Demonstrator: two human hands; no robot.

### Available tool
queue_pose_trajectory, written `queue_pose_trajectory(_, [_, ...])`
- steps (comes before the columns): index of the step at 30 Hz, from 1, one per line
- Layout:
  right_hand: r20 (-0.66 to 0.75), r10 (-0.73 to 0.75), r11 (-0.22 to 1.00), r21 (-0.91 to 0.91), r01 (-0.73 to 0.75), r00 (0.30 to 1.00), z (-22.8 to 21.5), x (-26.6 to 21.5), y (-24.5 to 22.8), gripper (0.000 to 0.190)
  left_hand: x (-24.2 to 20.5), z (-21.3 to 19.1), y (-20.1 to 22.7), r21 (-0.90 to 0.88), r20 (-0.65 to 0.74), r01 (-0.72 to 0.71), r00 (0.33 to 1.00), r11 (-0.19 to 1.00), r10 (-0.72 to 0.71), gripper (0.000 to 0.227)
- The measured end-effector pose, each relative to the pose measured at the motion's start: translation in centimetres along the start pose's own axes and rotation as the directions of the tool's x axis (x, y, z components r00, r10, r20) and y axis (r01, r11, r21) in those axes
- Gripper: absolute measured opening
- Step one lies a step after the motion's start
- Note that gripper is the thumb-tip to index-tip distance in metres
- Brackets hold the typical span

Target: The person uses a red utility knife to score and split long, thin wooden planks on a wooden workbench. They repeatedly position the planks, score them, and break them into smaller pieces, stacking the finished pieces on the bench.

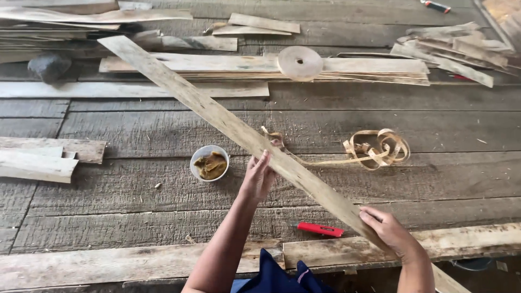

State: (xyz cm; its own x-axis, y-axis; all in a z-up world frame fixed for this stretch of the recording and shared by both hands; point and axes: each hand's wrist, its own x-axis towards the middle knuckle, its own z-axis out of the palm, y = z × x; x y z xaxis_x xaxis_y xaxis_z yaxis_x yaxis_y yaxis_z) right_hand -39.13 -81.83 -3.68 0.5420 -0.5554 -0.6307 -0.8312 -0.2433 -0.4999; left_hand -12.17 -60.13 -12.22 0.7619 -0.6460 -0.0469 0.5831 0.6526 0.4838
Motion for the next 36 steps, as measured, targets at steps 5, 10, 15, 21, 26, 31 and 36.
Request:
queue_pose_trajectory(5, [-0.051,-0.107,0.994,-0.001,0.107,0.993,0.4,5.5,3.7,0.053,1.0,-1.7,1.3,0.061,-0.201,0.003,0.980,0.998,0.009,0.041])
queue_pose_trajectory(10, [-0.193,-0.019,0.999,0.039,0.027,0.981,-3.7,7.9,8.1,0.041,1.7,-1.4,7.1,-0.258,-0.249,-0.162,0.964,0.953,0.097,0.059])
queue_pose_trajectory(15, [-0.357,-0.061,0.982,0.146,0.121,0.932,-3.4,9.3,11.5,0.018,2.8,-5.0,7.3,-0.354,-0.255,-0.181,0.963,0.918,0.091,0.060])
queue_pose_trajectory(21, [-0.413,-0.231,0.965,0.018,0.261,0.881,-4.1,8.9,10.6,0.015,2.9,-6.1,7.0,-0.326,-0.368,-0.122,0.930,0.937,-0.007,0.076])
queue_pose_trajectory(26, [-0.411,-0.133,0.988,-0.130,0.087,0.902,-3.9,6.5,2.8,0.019,1.6,-7.1,7.3,-0.334,-0.344,-0.197,0.936,0.922,0.076,0.063])
queue_pose_trajectory(31, [-0.390,-0.348,0.930,-0.032,0.366,0.852,-5.7,9.9,2.7,0.012,0.9,-8.0,5.7,-0.164,-0.263,-0.148,0.959,0.975,0.101,0.033])
queue_pose_trajectory(36, [-0.609,-0.332,0.881,0.073,0.468,0.720,-10.9,6.0,-4.0,0.013,-2.4,-1.0,3.7,0.018,-0.151,0.041,0.988,0.999,-0.038,0.062])
